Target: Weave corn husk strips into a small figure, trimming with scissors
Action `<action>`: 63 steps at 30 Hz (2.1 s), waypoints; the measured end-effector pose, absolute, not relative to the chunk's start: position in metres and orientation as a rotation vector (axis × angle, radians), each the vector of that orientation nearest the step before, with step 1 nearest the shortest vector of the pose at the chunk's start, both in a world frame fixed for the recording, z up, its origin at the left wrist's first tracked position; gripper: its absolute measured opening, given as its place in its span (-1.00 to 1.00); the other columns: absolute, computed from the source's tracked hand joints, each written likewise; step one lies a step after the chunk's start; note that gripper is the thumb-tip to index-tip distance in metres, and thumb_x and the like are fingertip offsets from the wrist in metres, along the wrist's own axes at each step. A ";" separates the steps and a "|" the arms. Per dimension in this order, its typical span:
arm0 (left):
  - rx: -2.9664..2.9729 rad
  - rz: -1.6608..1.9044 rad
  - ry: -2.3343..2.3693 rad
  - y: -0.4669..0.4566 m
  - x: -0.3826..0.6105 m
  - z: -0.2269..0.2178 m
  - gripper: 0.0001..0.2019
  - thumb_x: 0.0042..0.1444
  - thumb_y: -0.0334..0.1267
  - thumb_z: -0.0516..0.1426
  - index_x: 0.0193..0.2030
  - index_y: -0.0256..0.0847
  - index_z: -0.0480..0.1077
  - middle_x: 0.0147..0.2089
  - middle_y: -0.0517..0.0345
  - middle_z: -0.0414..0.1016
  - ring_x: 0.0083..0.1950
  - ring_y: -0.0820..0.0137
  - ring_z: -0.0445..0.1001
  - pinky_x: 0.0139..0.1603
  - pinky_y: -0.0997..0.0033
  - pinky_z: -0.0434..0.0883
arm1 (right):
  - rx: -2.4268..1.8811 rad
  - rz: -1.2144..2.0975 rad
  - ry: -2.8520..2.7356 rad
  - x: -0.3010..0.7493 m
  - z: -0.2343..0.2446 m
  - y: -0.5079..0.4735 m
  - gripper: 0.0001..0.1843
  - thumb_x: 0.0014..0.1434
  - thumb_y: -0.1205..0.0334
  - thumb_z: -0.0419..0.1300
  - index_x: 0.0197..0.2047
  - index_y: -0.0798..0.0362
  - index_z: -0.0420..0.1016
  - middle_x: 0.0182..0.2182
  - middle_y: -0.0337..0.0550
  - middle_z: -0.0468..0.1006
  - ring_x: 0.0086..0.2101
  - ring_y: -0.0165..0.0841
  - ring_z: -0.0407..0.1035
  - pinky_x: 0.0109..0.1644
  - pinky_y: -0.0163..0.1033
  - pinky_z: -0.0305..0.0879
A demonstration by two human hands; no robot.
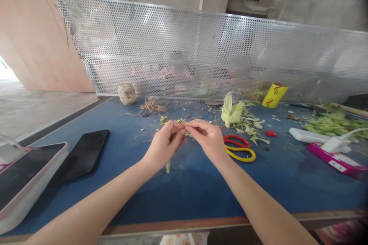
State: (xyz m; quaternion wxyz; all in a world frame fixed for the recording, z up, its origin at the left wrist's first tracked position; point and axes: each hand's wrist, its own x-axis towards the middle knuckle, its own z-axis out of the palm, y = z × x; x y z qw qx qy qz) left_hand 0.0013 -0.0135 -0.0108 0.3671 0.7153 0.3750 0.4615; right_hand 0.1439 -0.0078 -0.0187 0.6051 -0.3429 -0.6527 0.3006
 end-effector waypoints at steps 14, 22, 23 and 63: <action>1.659 1.147 0.960 -0.013 0.000 -0.002 -0.85 0.05 -0.27 0.04 -0.24 -0.25 0.29 -0.47 0.20 0.38 -0.63 0.59 0.16 -0.62 0.57 0.16 | -0.851 0.831 -1.610 0.151 -0.012 -0.005 -0.88 -0.01 0.20 0.18 -0.50 0.04 0.48 -0.52 -0.23 0.51 -0.45 -0.41 0.36 -0.35 -0.31 0.27; 1.786 1.173 0.959 -0.013 -0.002 -0.008 -0.80 0.08 -0.28 0.01 -0.13 -0.19 0.26 -0.41 0.17 0.43 -0.59 0.55 0.25 -0.55 0.55 0.23 | -0.914 0.898 -1.495 0.152 -0.016 0.000 -0.81 -0.04 0.12 0.19 -0.46 0.06 0.51 -0.65 -0.27 0.40 -0.60 -0.48 0.19 -0.50 -0.32 0.14; 1.791 1.174 0.956 -0.013 -0.002 -0.009 -0.77 0.08 -0.29 0.01 -0.10 -0.18 0.24 -0.41 0.17 0.44 -0.58 0.54 0.27 -0.53 0.55 0.25 | -0.903 0.931 -1.466 0.152 -0.018 0.002 -0.80 -0.05 0.11 0.20 -0.46 0.06 0.51 -0.67 -0.28 0.37 -0.61 -0.48 0.17 -0.51 -0.33 0.12; 2.228 1.146 1.252 -0.010 -0.003 -0.017 -0.89 0.21 -0.23 -0.14 -0.23 -0.17 0.12 -0.58 0.36 0.37 -0.67 0.56 0.31 -0.51 0.57 0.28 | -0.886 1.014 -1.365 0.138 -0.019 -0.008 -0.82 -0.02 0.19 0.18 -0.40 0.09 0.57 -0.63 -0.25 0.42 -0.60 -0.51 0.15 -0.51 -0.35 0.12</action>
